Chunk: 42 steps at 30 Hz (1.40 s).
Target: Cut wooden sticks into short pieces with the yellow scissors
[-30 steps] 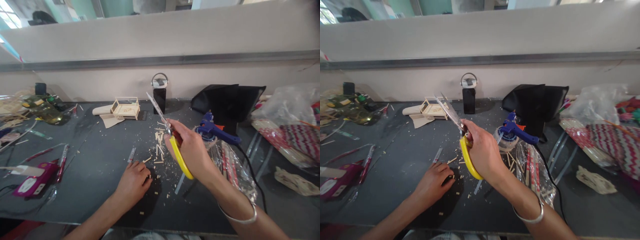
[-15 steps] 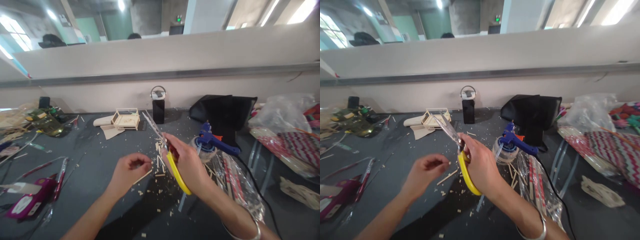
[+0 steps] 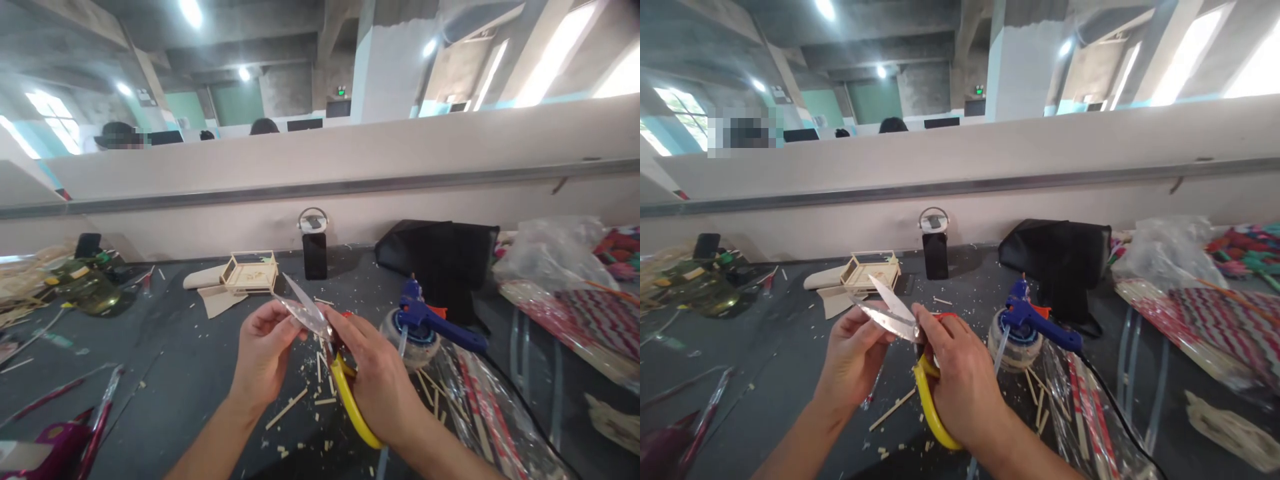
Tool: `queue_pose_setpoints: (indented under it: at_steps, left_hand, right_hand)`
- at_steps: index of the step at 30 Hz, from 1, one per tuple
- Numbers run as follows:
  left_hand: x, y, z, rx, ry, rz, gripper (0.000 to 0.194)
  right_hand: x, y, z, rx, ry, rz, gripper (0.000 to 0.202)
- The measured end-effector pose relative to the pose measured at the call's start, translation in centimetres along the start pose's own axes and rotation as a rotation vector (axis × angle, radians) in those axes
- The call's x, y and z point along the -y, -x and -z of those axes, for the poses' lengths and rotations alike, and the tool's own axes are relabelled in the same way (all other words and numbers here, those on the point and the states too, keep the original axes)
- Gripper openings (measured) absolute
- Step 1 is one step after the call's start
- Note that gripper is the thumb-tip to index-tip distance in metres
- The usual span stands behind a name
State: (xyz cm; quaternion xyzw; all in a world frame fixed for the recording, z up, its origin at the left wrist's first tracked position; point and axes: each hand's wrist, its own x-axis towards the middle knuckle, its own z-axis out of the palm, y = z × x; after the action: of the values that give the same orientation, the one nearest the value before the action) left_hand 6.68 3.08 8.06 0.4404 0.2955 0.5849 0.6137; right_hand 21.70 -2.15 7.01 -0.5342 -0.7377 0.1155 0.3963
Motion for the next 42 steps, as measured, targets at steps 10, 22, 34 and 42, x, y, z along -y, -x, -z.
queue_pose_setpoints:
  at_steps: [10, 22, 34, 42]
  left_hand:
    - [1.1, -0.2, 0.5, -0.027, 0.070, 0.014, 0.012]
    - [1.6, -0.1, 0.5, -0.006, 0.104, -0.006, 0.010]
    - [1.9, -0.2, 0.7, -0.054, 0.076, -0.033, 0.012]
    - [1.4, -0.4, 0.6, -0.045, 0.047, -0.030, 0.011]
  right_hand:
    - [-0.1, 0.2, -0.6, 0.018, 0.037, 0.011, 0.076]
    - [-0.1, 0.3, -0.8, 0.038, 0.058, -0.012, 0.078]
    - [-0.5, 0.4, -1.0, -0.009, 0.022, -0.018, 0.071]
    - [-0.7, 0.1, -1.3, -0.013, -0.003, -0.067, 0.059]
